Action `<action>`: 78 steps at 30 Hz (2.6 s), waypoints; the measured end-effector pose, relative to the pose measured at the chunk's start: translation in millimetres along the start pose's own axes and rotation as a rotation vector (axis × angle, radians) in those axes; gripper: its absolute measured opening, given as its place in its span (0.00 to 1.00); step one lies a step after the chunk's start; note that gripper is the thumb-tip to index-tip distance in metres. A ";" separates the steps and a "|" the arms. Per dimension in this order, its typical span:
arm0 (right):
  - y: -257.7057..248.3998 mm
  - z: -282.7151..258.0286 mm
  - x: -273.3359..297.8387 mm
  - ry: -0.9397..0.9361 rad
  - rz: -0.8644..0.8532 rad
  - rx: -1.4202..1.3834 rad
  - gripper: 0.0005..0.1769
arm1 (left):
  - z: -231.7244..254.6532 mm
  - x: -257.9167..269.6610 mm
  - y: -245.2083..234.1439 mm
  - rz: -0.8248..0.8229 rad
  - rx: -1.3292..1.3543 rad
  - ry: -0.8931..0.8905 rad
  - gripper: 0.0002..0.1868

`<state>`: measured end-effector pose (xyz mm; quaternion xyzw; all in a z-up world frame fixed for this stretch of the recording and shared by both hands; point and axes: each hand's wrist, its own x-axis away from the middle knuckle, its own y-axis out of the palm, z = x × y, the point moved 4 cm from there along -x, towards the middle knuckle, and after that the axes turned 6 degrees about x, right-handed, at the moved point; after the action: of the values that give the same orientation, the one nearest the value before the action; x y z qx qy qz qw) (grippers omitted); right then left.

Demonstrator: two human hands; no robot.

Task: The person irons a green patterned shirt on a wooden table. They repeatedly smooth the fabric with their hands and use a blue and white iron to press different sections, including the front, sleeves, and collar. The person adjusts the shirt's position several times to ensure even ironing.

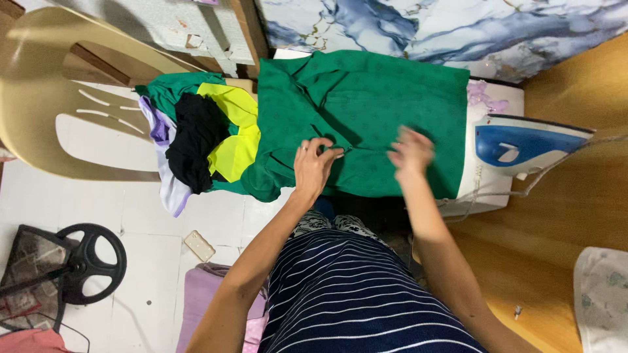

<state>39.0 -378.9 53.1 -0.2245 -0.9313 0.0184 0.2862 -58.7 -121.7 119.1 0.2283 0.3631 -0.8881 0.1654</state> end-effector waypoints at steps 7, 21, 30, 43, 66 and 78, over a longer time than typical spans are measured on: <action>176.8 11.3 36.2 -0.146 -0.643 0.736 0.51 | -27.5 6.6 -50.6 0.041 -0.014 0.087 0.14; 185.0 -15.8 120.5 -0.134 -1.339 1.122 0.47 | -234.5 18.0 -22.1 0.048 1.115 -1.472 0.26; 212.5 -148.4 104.1 -0.782 -1.042 0.931 0.08 | -193.3 12.4 -58.2 0.464 0.858 -0.954 0.24; 299.5 -99.7 135.8 -1.009 -1.615 0.751 0.30 | -27.8 -94.8 -150.6 0.114 0.929 -0.505 0.20; -31.3 -269.6 27.4 -0.625 -0.666 0.432 0.10 | 29.2 -235.9 -213.3 -0.112 1.360 -0.429 0.11; -67.2 -290.2 207.7 -0.945 -1.232 1.033 0.12 | 95.3 -239.0 -278.7 -0.767 0.665 0.128 0.18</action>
<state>16.0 -377.6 415.6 0.4950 -0.7825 0.3646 -0.0987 -13.0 30.2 463.7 0.1728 0.1279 -0.9366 -0.2765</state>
